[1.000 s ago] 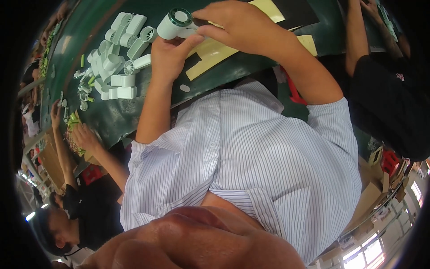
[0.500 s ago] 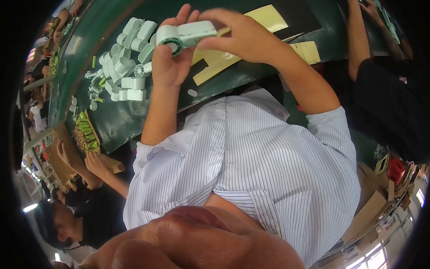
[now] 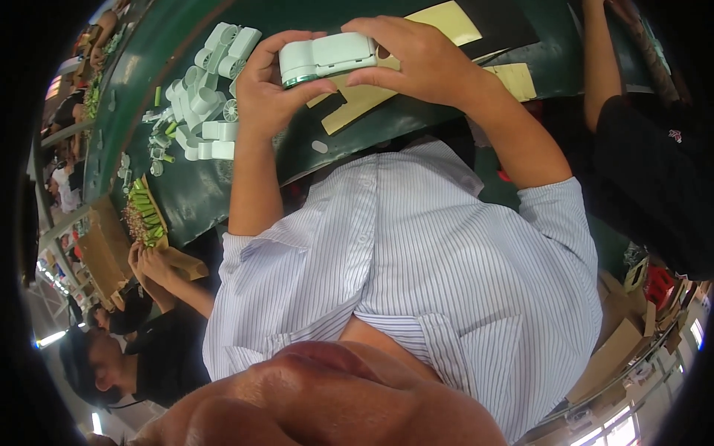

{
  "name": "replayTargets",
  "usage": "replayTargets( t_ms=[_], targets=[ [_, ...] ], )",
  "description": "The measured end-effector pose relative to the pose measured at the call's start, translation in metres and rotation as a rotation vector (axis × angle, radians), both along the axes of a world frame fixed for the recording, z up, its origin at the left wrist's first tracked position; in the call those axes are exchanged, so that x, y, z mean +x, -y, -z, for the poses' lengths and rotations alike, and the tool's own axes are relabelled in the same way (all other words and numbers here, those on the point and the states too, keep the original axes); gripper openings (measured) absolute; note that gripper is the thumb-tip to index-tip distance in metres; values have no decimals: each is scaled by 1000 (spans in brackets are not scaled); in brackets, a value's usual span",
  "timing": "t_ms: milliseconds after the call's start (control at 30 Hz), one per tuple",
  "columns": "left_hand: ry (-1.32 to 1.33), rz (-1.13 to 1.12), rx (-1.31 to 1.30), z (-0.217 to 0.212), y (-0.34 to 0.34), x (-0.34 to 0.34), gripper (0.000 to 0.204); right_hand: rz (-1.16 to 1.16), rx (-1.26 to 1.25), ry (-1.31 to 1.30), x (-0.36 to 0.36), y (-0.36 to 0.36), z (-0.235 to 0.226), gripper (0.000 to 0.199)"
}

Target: The person assembles handheld fans by taking plastic casings, inserting the internal fan components and batteries into them, and pressing the casing pieces together by hand.

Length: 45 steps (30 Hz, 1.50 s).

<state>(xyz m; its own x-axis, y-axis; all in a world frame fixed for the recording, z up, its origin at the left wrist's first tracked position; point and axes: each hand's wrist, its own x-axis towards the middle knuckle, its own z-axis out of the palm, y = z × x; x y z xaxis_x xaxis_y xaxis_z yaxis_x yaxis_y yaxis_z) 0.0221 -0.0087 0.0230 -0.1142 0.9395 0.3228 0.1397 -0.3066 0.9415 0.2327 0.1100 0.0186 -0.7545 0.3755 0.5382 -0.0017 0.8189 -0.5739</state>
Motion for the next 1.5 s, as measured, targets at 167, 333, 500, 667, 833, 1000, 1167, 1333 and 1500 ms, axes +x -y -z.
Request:
replayTargets(
  t_ms=[167,333,500,667,833,1000,1167,1333,1500],
  targets=[
    [-56,16,-16,1,-3,0,64,10,43,-2,3,-3,-3,55],
    [-91,-5,10,-2,-4,9,60,16,139,-41,6,-5,-2,52],
    [-60,26,35,6,-11,1,56,26,137,-78,3,-3,-3,48],
    [-111,-50,-41,14,-19,-3,54,61,72,-91,0,-5,7,45],
    [32,-103,-188,3,-23,2,33,-137,-718,318,-4,-16,1,42],
    [-101,-249,-462,-14,-32,13,86,-355,-1234,287,-21,-5,-3,41],
    [-152,-274,-542,-13,-36,4,91,-593,-1642,68,-24,1,24,39],
    [19,-337,-580,-2,-36,-2,93,-662,-1874,11,-21,4,12,43],
    [175,-225,-485,-14,-34,-1,79,-414,-1504,6,-16,11,1,36]
  ],
)
